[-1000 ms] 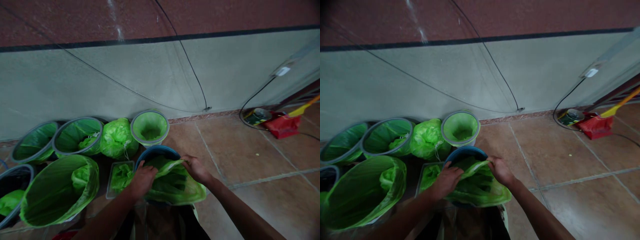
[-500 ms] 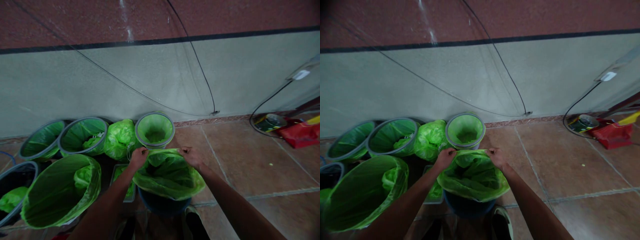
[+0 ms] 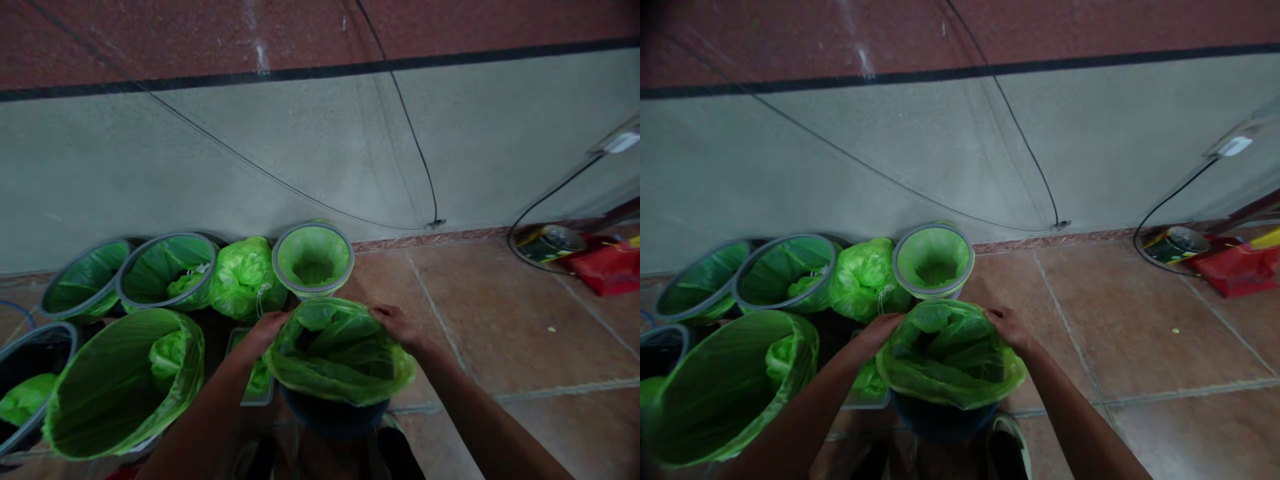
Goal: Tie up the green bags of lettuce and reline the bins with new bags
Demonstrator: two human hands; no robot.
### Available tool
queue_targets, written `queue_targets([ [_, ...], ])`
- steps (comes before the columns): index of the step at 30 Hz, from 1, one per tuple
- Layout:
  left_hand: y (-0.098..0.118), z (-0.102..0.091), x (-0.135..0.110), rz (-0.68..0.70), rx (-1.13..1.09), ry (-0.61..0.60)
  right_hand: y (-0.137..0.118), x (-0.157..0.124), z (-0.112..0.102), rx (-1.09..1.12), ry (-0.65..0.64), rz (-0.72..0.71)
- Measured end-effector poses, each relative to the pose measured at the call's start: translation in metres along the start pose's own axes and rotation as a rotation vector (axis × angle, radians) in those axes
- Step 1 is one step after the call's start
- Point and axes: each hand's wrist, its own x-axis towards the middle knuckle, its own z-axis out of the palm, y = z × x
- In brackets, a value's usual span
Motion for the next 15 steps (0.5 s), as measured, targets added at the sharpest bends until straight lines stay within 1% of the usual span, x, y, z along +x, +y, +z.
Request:
queue_targets([
  [2,-0.009,-0.008,-0.017,0.006,-0.106,-0.012,0.011,-0.02,-0.002,0.054,0.079,0.031],
  [5,-0.029,-0.014,-0.043,-0.006,-0.231,0.01,0.032,-0.051,0.001,0.141,0.166,0.115],
  [7,-0.042,-0.014,-0.057,-0.025,-0.286,0.03,0.044,-0.07,0.007,0.256,0.206,0.169],
  [9,-0.05,-0.012,-0.069,-0.051,-0.328,0.051,0.052,-0.084,0.015,0.424,0.233,0.227],
  [12,-0.052,-0.006,-0.084,-0.092,-0.355,0.062,0.056,-0.097,0.027,0.664,0.239,0.281],
  [15,-0.044,0.0,-0.1,-0.11,-0.335,0.075,0.057,-0.105,0.038,0.791,0.251,0.274],
])
